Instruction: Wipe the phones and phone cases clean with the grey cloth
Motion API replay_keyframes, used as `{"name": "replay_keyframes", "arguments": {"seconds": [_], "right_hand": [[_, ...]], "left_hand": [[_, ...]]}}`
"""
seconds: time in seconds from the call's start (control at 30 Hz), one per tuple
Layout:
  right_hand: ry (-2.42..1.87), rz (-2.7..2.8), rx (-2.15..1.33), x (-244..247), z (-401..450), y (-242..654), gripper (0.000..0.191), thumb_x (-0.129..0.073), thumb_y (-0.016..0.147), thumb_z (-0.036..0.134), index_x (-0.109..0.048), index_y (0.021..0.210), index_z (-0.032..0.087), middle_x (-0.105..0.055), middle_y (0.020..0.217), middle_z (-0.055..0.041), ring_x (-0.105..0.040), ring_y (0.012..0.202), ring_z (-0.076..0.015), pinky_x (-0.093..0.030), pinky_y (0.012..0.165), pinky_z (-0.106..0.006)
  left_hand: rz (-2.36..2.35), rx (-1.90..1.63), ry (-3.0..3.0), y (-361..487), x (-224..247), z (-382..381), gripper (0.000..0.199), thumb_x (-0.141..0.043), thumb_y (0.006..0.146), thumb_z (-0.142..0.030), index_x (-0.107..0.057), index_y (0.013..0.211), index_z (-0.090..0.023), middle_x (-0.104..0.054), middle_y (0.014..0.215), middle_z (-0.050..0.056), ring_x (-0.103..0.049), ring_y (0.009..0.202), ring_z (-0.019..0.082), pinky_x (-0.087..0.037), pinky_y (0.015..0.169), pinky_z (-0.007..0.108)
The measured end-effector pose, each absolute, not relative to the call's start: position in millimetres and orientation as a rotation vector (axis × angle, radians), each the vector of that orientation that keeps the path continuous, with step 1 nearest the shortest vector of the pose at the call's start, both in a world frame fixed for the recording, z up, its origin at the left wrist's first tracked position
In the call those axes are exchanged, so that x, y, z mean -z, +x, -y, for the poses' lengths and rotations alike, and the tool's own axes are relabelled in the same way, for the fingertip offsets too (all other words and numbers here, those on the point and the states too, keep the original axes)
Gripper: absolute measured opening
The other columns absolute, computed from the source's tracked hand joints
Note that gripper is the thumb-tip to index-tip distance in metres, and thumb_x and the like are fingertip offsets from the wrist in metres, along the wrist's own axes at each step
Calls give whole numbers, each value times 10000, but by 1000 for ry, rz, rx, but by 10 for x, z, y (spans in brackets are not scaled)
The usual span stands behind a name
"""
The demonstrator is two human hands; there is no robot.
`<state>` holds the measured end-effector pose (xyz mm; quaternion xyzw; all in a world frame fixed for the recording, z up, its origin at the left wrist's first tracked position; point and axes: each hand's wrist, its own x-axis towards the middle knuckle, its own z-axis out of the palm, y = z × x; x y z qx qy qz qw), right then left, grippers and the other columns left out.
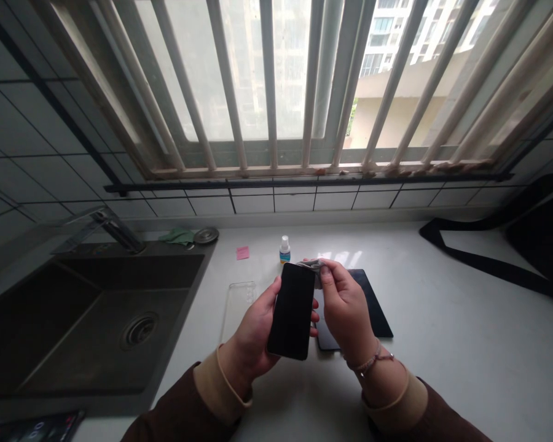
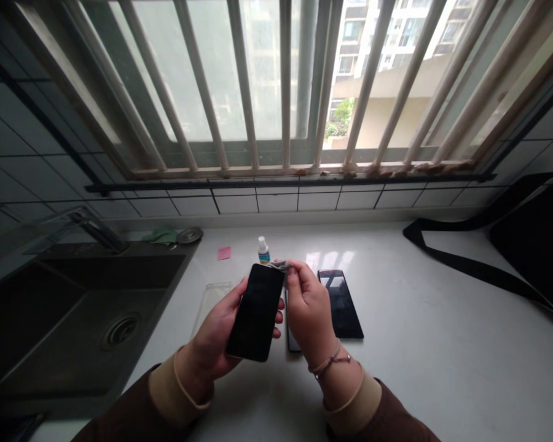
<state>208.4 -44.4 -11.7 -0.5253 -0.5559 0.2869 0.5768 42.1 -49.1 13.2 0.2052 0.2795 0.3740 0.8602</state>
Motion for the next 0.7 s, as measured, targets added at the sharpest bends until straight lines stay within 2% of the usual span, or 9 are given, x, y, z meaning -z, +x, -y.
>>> {"name": "replay_keyframes", "arguments": {"seconds": [0.07, 0.13, 0.2, 0.27, 0.33, 0.43, 0.53, 0.6, 0.7], "right_hand": [[-1238, 1350, -652, 133, 467, 2068, 340, -480, 1098, 436, -703, 1279, 254, -793, 1095, -86, -718, 677, -195, -625, 644, -362], [-1225, 1417, -624, 141, 488, 2051, 339, -472, 1103, 398, -683, 1339, 276, -799, 1135, -87, -719, 620, -187, -615, 544, -341], [-1171, 1494, -551, 144, 497, 2041, 330, -477, 1102, 346, -683, 1354, 295, -771, 1284, -90, -801, 900, -253, -677, 674, -375], [-1111, 1560, -481, 147, 495, 2037, 325, -479, 1100, 296, -690, 1347, 300, -722, 1404, -74, -725, 1246, -302, -673, 930, -449], [-1090, 1597, -484, 154, 488, 2037, 331, -472, 1103, 275, -686, 1356, 296, -703, 1439, -69, -659, 1355, -305, -630, 1047, -483], [-1095, 1601, -569, 156, 487, 2025, 335, -467, 1107, 290, -677, 1368, 292, -667, 1488, -77, -723, 1257, -284, -675, 946, -429], [-1080, 1602, -614, 132, 499, 2001, 303, -482, 1102, 298, -693, 1318, 280, -756, 1327, -79, -787, 1047, -245, -677, 841, -387], [-1051, 1579, -631, 118, 502, 1998, 265, -496, 1099, 311, -707, 1253, 267, -799, 1162, -70, -779, 994, -239, -650, 870, -393], [-1076, 1428, -667, 148, 475, 2036, 261, -487, 1102, 383, -700, 1186, 258, -779, 1121, -76, -740, 1019, -246, -619, 901, -397]], "left_hand": [[-594, -791, 427, 424, -133, 493, 587, -438, 1082, -536, -710, 1301, -65, -764, 1047, 207, -753, 846, 260, -628, 752, 370], [-608, -810, 413, 430, -138, 492, 562, -451, 1081, -529, -717, 1289, -80, -769, 1030, 195, -759, 828, 261, -633, 738, 373], [-608, -839, 388, 440, -149, 488, 520, -469, 1080, -513, -716, 1304, -114, -776, 1032, 174, -763, 817, 255, -639, 730, 376], [-594, -865, 366, 448, -163, 479, 488, -480, 1081, -499, -707, 1337, -151, -783, 1046, 154, -765, 819, 246, -643, 735, 379], [-585, -893, 368, 449, -172, 465, 487, -472, 1085, -491, -693, 1374, -168, -785, 1092, 154, -768, 853, 251, -644, 754, 387], [-585, -924, 388, 429, -160, 430, 509, -443, 1093, -490, -676, 1409, -168, -765, 1222, 176, -766, 954, 270, -633, 798, 388], [-630, -988, 365, 388, -135, 378, 513, -423, 1095, -487, -688, 1382, -153, -746, 1287, 180, -758, 1021, 285, -624, 858, 409], [-707, -1060, 334, 359, -128, 340, 493, -428, 1093, -475, -704, 1337, -148, -767, 1231, 168, -764, 991, 284, -625, 866, 431], [-813, -1125, 336, 328, -142, 300, 492, -437, 1088, -471, -712, 1303, -124, -792, 1112, 170, -766, 869, 257, -630, 778, 389]]}}
